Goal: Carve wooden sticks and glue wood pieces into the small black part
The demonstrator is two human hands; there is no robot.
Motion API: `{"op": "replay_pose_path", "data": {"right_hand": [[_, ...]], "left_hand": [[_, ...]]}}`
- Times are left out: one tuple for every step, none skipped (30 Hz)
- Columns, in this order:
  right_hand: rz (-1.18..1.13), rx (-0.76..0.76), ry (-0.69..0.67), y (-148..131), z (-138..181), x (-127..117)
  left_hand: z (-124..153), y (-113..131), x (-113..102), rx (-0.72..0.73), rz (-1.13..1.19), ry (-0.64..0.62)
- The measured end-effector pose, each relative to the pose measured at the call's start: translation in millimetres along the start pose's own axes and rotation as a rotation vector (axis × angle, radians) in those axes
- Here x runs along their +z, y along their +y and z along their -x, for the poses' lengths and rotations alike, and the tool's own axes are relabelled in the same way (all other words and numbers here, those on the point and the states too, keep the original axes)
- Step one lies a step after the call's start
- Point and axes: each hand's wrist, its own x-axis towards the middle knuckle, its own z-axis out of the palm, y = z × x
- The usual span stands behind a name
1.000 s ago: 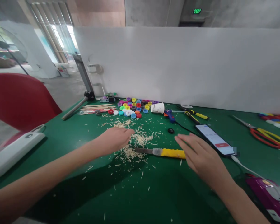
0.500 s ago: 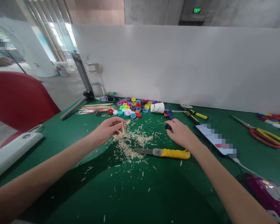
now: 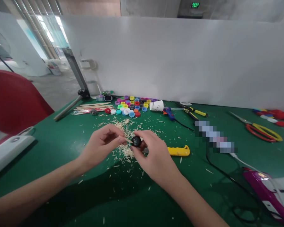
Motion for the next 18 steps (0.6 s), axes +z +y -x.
{"op": "replay_pose_path", "data": {"right_hand": [[0.016,-0.015,0.004,0.0,0.8,-0.3],[0.032,-0.026,0.008,0.1,1.7,-0.4],[0.044,-0.033,0.01,0.1,2.7,-0.1],[0.053,-0.044,0.004,0.2,3.6,0.7],[0.065,-0.058,-0.004,0.4,4.5,1.7],[0.08,-0.074,-0.017,0.6,5.2,2.9],[0.096,-0.093,-0.029,0.9,5.9,4.1],[0.11,-0.11,-0.03,1.3,6.4,5.1],[0.122,-0.121,-0.022,1.6,6.8,5.8],[0.131,-0.127,-0.005,1.9,7.1,6.0],[0.137,-0.128,0.015,2.1,7.3,5.9],[0.141,-0.125,0.031,2.3,7.5,5.5],[0.144,-0.119,0.048,2.4,7.7,4.9],[0.146,-0.111,0.058,2.6,7.8,4.3],[0.145,-0.102,0.067,2.8,8.0,3.7],[0.138,-0.094,0.072,3.1,8.1,3.4],[0.126,-0.087,0.072,3.5,8.4,3.4],[0.112,-0.082,0.067,3.9,8.7,3.6]], "left_hand": [[0.6,0.2,0.3,0.009,-0.019,0.015],[1.2,0.1,0.6,0.016,-0.029,0.022],[2.0,-0.2,1.0,0.026,-0.032,0.024],[2.9,-0.7,1.5,0.042,-0.031,0.021],[3.9,-1.0,1.9,0.062,-0.033,0.012],[4.8,-1.4,2.3,0.084,-0.042,0.004],[5.6,-1.7,2.5,0.108,-0.067,0.002],[6.0,-2.0,2.4,0.127,-0.102,-0.001],[6.1,-2.3,2.0,0.137,-0.142,-0.005],[5.8,-2.7,1.3,0.14,-0.179,-0.01],[5.2,-3.1,0.4,0.139,-0.207,-0.013],[4.5,-3.5,-0.8,0.136,-0.225,-0.016],[3.7,-3.8,-2.0,0.132,-0.235,-0.021],[2.9,-4.1,-3.2,0.127,-0.241,-0.023],[2.4,-4.2,-4.1,0.124,-0.247,-0.027],[2.2,-4.2,-4.9,0.122,-0.25,-0.035],[2.3,-4.1,-5.3,0.125,-0.251,-0.045],[2.6,-3.9,-5.4,0.13,-0.25,-0.056]]}}
